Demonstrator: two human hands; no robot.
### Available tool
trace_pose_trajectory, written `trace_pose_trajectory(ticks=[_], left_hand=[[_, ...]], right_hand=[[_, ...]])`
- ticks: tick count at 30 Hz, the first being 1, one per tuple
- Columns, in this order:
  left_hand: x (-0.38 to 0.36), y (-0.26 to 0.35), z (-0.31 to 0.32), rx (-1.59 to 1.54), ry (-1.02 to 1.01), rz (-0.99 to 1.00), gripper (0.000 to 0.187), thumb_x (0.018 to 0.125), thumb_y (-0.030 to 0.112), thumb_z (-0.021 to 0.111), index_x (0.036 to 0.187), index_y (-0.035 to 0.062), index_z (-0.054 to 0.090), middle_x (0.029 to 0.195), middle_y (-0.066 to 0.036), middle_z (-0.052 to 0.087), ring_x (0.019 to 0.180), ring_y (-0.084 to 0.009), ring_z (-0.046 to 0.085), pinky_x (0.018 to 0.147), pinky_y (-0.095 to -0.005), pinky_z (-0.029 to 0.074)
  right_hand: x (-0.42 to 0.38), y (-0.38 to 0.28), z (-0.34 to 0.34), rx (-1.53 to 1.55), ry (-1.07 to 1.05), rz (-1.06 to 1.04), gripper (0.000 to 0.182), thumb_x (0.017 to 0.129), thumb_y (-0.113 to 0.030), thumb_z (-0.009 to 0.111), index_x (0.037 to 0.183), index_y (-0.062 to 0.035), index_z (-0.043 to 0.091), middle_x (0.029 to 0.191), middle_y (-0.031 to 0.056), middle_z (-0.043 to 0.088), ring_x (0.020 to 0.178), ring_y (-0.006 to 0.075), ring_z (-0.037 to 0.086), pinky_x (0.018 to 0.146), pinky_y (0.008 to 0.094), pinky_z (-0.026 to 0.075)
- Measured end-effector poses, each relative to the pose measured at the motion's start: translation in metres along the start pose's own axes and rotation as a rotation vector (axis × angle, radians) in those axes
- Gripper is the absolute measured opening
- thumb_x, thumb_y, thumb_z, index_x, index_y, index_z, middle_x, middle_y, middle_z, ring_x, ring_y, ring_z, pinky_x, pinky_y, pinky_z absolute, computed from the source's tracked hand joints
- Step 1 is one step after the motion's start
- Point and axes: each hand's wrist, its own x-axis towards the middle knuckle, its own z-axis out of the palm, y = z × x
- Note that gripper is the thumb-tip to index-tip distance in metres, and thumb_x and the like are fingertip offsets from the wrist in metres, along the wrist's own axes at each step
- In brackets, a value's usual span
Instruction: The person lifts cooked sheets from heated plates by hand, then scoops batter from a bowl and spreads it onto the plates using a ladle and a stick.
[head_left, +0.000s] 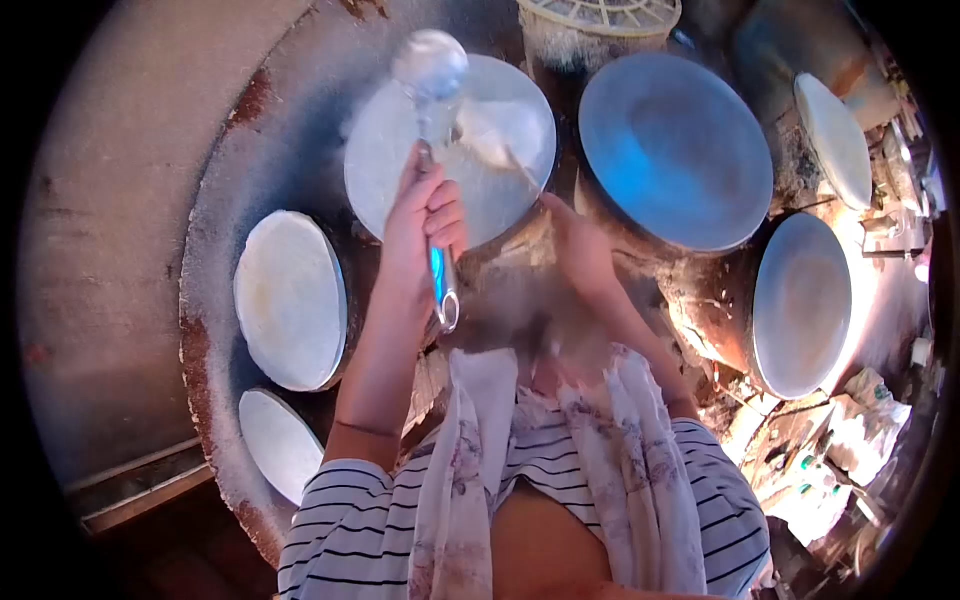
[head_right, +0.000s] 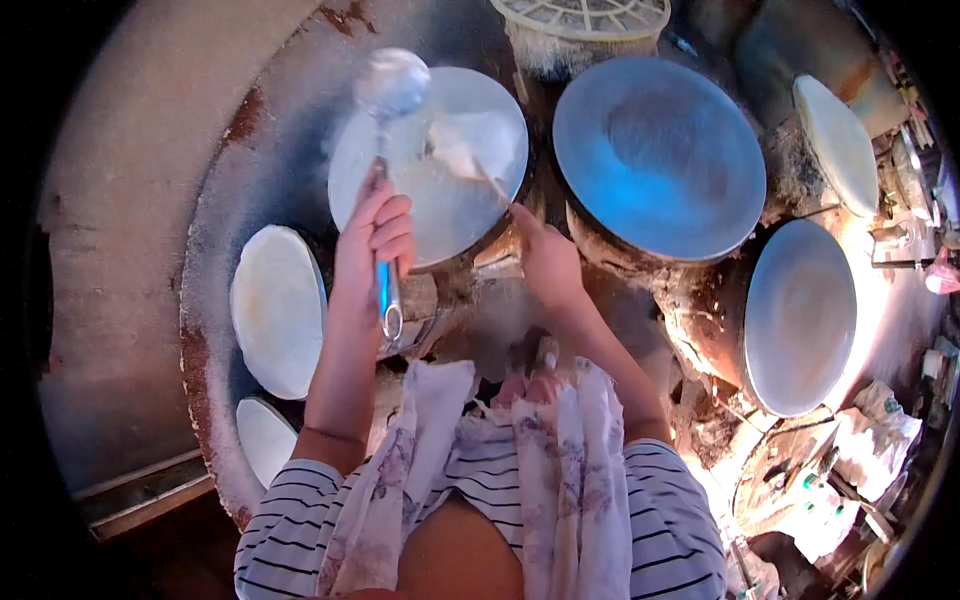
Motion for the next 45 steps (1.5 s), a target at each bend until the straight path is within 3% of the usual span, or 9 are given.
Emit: trace_pose_trajectory(ticks=[4, 13, 18, 26, 33, 35, 39, 43, 45], left_hand=[[0.012, 0.022, -0.038, -0.597, -0.134, -0.42, 0.034, 0.099, 0.027, 0.044, 0.069, 0.0117, 0.036, 0.057, 0.003, 0.033, 0.042, -0.0068, 0.037, 0.038, -0.0221, 0.035], [-0.008, 0.027, -0.055, -0.659, 0.049, -0.373, 0.032, 0.097, 0.022, 0.049, 0.069, 0.0102, 0.038, 0.056, 0.003, 0.035, 0.043, -0.0073, 0.039, 0.04, -0.0228, 0.038], [0.007, 0.031, -0.055, -0.578, 0.052, -0.325, 0.03, 0.096, 0.02, 0.05, 0.07, 0.0103, 0.039, 0.057, 0.004, 0.036, 0.043, -0.0066, 0.038, 0.042, -0.0226, 0.039], [-0.001, -0.031, -0.073, -0.262, 0.208, -0.136, 0.026, 0.093, 0.018, 0.054, 0.071, 0.0133, 0.042, 0.059, 0.006, 0.037, 0.043, -0.0054, 0.038, 0.04, -0.0202, 0.037], [-0.031, -0.003, -0.044, -1.182, -0.106, -0.339, 0.012, 0.094, 0.01, 0.045, 0.085, 0.0028, 0.046, 0.056, 0.003, 0.041, 0.038, -0.007, 0.039, 0.031, -0.0212, 0.038], [-0.045, 0.014, -0.038, -1.088, -0.216, -0.209, 0.012, 0.094, 0.009, 0.044, 0.089, -0.0021, 0.044, 0.056, 0.001, 0.041, 0.037, -0.0079, 0.041, 0.029, -0.0205, 0.04], [-0.043, 0.054, -0.02, -1.039, -0.318, -0.165, 0.02, 0.096, 0.012, 0.043, 0.077, 0.0047, 0.044, 0.056, 0.002, 0.041, 0.037, -0.0075, 0.04, 0.032, -0.0229, 0.039], [-0.032, 0.065, -0.001, -0.994, -0.347, -0.263, 0.025, 0.097, 0.016, 0.041, 0.074, 0.007, 0.042, 0.055, 0.002, 0.038, 0.037, -0.0078, 0.039, 0.033, -0.0238, 0.038], [-0.046, 0.047, 0.011, -0.882, -0.471, -0.362, 0.026, 0.098, 0.018, 0.04, 0.074, 0.0067, 0.042, 0.056, 0.002, 0.037, 0.037, -0.008, 0.038, 0.032, -0.0238, 0.038]], right_hand=[[-0.003, 0.029, -0.027, -0.044, 0.146, -0.007, 0.042, 0.087, -0.008, 0.044, 0.127, -0.0165, 0.051, 0.082, 0.0206, 0.062, 0.075, 0.0391, 0.061, 0.066, 0.048, 0.048], [0.037, 0.03, -0.015, -0.068, 0.153, -0.175, 0.042, 0.085, -0.007, 0.052, 0.125, -0.0178, 0.054, 0.072, 0.0174, 0.06, 0.066, 0.0355, 0.059, 0.06, 0.0454, 0.047], [0.038, 0.014, -0.034, -0.107, -0.107, -0.359, 0.038, 0.087, -0.004, 0.051, 0.123, -0.013, 0.056, 0.075, 0.0155, 0.062, 0.069, 0.0322, 0.062, 0.059, 0.0415, 0.048], [-0.081, -0.031, 0.041, 0.413, -0.026, 0.234, 0.038, 0.086, -0.01, 0.052, 0.124, -0.0115, 0.057, 0.08, 0.0148, 0.065, 0.069, 0.0208, 0.064, 0.067, 0.0333, 0.05], [-0.027, -0.042, 0.002, 0.275, 0.119, -0.01, 0.035, 0.083, -0.011, 0.055, 0.118, -0.0102, 0.062, 0.084, 0.0181, 0.064, 0.071, 0.0259, 0.063, 0.063, 0.0372, 0.048], [-0.001, -0.024, -0.015, 0.323, 0.0, 0.293, 0.033, 0.084, -0.009, 0.054, 0.115, -0.0083, 0.063, 0.081, 0.018, 0.064, 0.068, 0.0218, 0.063, 0.06, 0.0352, 0.048], [-0.038, -0.038, 0.022, 0.139, -0.118, -0.178, 0.042, 0.076, -0.004, 0.054, 0.116, -0.0138, 0.065, 0.081, 0.0183, 0.065, 0.07, 0.0249, 0.064, 0.064, 0.0357, 0.049], [-0.025, -0.018, -0.001, 0.309, -0.01, 0.165, 0.036, 0.071, -0.007, 0.06, 0.106, -0.0103, 0.069, 0.081, 0.0176, 0.066, 0.068, 0.0253, 0.062, 0.067, 0.0348, 0.049], [-0.073, -0.004, -0.023, 0.257, -0.251, 0.126, 0.033, 0.073, -0.008, 0.061, 0.105, -0.0084, 0.068, 0.077, 0.0139, 0.065, 0.063, 0.0216, 0.059, 0.064, 0.0346, 0.048]])
